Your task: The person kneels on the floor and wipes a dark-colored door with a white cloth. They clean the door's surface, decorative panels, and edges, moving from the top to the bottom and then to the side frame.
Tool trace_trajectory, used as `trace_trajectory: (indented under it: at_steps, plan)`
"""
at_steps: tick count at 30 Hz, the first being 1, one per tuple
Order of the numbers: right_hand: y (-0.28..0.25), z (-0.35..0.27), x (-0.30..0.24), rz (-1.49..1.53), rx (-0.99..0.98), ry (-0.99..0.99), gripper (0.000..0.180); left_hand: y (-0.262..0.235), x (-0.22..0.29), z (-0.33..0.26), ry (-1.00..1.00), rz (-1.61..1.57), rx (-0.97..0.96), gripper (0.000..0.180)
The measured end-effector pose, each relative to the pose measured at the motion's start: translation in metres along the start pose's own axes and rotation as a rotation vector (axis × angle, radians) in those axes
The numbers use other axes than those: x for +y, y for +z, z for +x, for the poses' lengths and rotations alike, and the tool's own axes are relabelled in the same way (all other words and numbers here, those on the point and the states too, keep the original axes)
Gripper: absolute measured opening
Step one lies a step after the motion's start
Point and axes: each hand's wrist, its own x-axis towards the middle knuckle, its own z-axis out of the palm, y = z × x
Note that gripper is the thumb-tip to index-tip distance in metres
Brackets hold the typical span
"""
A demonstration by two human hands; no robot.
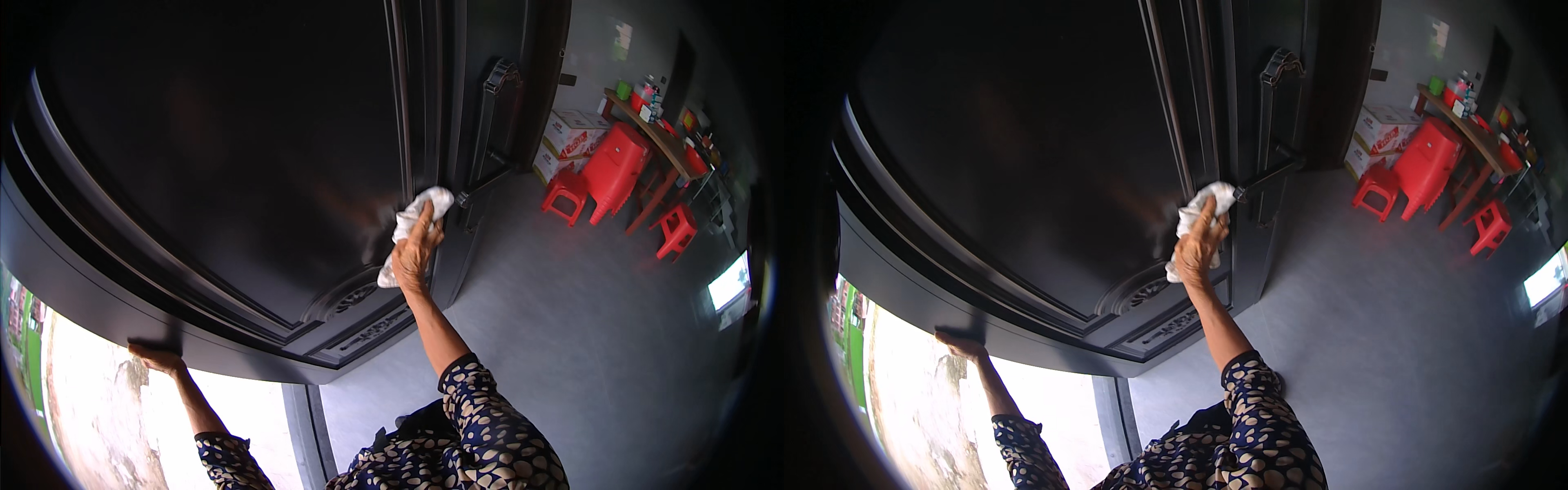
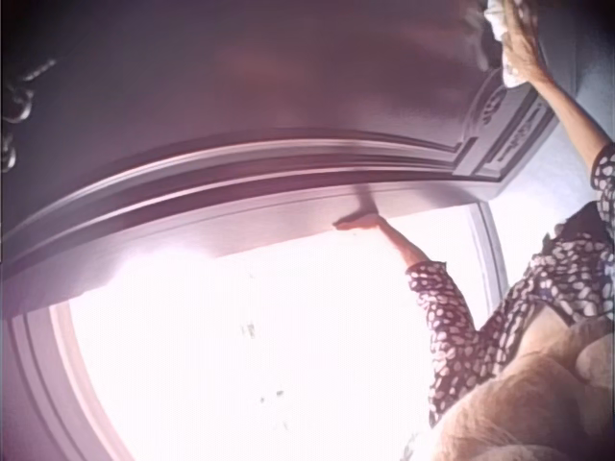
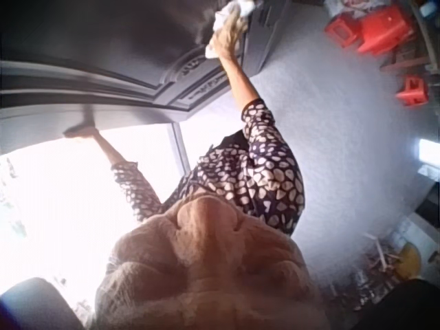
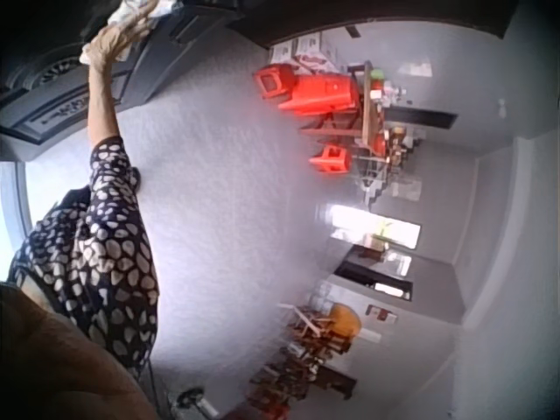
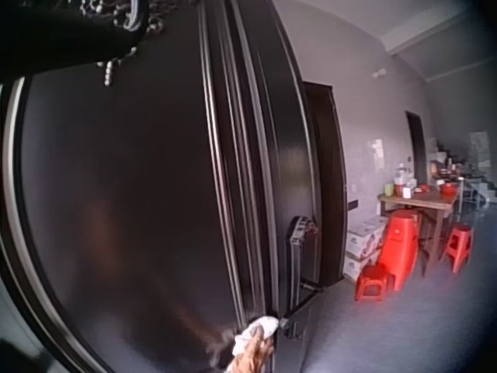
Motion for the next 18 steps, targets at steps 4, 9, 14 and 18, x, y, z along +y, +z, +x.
trace_trajectory:
  at_steps: [4,9,14,18]
  plan:
    - [-0.021,-0.029,0.046,0.038,-0.237,0.097,0.082,-0.007,-0.027,0.015,0.044,0.032,0.016,0.078]
    - [-0.028,0.043,-0.012,0.032,-0.102,-0.268,0.073,-0.014,-0.042,0.03,-0.014,0.059,0.037,0.077]
    - [-0.011,0.012,0.029,0.171,-0.156,-0.116,0.072,-0.033,-0.052,0.044,0.064,0.299,-0.008,0.083]
    - [-0.035,-0.013,0.105,0.239,-0.398,0.105,0.063,-0.024,0.028,-0.049,0.326,0.629,0.312,0.072]
